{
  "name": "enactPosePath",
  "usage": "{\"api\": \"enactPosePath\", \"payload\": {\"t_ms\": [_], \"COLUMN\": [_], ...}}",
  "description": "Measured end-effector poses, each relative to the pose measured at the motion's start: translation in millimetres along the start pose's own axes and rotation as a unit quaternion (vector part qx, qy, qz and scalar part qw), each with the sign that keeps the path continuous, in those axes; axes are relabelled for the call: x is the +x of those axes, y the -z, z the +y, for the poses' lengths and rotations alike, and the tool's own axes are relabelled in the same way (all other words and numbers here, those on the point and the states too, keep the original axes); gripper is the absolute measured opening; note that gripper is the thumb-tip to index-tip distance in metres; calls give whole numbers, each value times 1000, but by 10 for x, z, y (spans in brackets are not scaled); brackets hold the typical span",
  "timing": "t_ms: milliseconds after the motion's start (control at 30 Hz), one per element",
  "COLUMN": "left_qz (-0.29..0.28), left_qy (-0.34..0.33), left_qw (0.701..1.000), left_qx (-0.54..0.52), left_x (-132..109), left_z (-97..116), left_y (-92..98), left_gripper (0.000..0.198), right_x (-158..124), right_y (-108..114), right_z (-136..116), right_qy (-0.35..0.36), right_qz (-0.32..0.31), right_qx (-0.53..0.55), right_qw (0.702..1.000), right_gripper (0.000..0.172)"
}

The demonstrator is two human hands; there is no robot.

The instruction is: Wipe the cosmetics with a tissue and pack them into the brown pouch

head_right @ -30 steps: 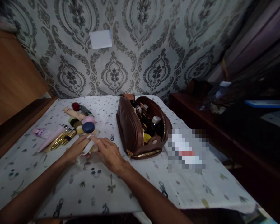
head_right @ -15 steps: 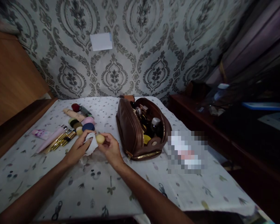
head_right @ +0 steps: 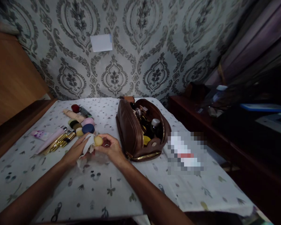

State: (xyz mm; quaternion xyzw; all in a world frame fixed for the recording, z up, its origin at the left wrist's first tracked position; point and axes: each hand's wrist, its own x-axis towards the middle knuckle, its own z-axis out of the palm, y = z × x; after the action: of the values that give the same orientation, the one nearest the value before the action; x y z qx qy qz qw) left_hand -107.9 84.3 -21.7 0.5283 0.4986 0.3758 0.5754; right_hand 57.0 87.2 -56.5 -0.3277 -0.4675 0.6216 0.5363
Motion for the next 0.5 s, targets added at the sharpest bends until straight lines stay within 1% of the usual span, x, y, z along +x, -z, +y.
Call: {"api": "enactPosePath", "payload": {"t_ms": [100, 167, 267, 367, 500], "left_qz": [-20, -28, -37, -31, -21], "left_qy": [42, 43, 37, 29, 26], "left_qw": [999, 998, 998, 998, 999], "left_qx": [-23, -28, -37, -44, -39], "left_x": [6, 3, -2, 1, -4], "left_z": [57, 88, 95, 57, 9], "left_y": [15, 23, 21, 2, -23], "left_gripper": [45, 44, 46, 49, 56], "right_x": [1, -2, -5, -1, -3], "right_y": [-17, -33, -53, -64, -63], "right_z": [4, 5, 8, 14, 12], "right_qy": [2, 3, 2, 0, -8], "right_qz": [-47, -61, -54, -42, -13], "right_qx": [-1, -1, 2, 14, 41], "right_qw": [999, 998, 999, 999, 999], "right_gripper": [44, 43, 45, 47, 45]}}
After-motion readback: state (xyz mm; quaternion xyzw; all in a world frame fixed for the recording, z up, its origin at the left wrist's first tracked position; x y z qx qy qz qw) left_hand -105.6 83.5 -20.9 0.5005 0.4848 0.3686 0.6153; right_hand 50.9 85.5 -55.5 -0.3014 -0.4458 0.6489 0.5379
